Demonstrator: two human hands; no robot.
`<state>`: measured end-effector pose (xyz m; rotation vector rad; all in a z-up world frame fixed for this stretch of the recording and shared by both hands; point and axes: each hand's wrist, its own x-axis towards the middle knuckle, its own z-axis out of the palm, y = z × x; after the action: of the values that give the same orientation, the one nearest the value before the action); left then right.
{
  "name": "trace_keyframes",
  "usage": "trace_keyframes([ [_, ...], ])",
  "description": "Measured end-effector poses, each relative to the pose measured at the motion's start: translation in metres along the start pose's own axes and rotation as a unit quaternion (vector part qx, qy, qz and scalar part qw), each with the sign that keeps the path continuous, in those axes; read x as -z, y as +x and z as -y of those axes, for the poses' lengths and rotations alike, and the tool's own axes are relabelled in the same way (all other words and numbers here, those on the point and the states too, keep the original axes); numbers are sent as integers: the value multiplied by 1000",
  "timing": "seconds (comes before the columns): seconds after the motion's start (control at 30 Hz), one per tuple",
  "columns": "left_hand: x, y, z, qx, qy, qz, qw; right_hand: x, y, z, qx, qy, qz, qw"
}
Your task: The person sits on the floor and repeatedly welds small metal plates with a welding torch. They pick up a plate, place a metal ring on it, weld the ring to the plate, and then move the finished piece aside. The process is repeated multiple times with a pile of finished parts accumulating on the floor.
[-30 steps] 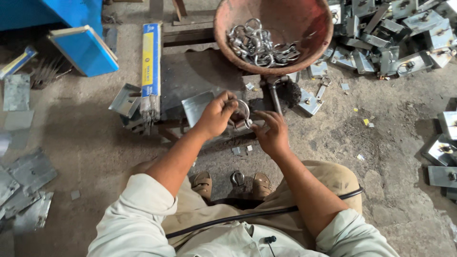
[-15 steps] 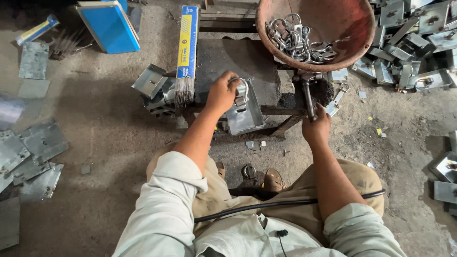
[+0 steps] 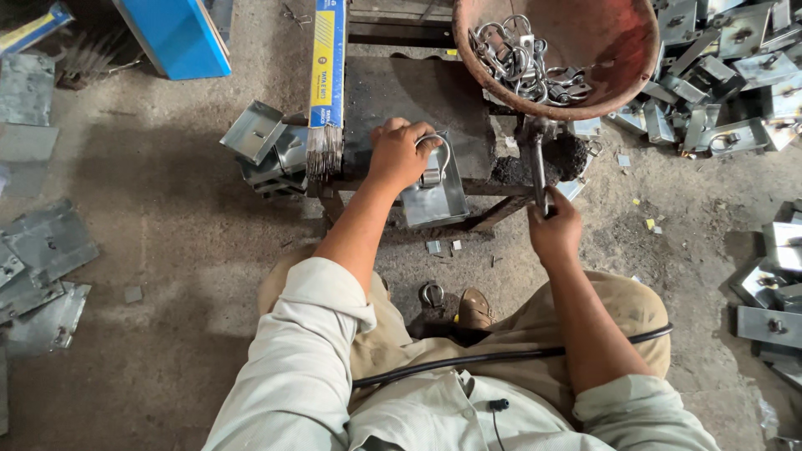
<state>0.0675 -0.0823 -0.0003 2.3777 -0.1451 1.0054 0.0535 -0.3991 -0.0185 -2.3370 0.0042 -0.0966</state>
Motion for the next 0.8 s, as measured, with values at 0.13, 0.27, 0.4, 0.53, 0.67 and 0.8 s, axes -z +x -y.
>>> trace_keyframes([
  [0.13, -11, -4, 8, 179, -162, 133, 961, 18, -25, 32, 33, -27, 20, 999],
  [0.27, -12, -1, 13, 170, -132, 151, 965, 35, -46, 55, 83, -21, 19, 996],
  [0.4, -11, 4, 10, 208, -161, 158, 952, 70, -52, 77, 285, 79, -92, 951],
  [0.53, -12, 0, 12, 187, -137, 142, 962, 139, -38, 94, 453, 250, -227, 825],
  [0.67, -16, -2, 15, 170, -156, 121, 965, 149, -46, 72, 454, 450, -139, 756],
  [0.8, -20, -2, 19, 169, -165, 117, 965, 37, -74, 44, 337, 95, 23, 936],
])
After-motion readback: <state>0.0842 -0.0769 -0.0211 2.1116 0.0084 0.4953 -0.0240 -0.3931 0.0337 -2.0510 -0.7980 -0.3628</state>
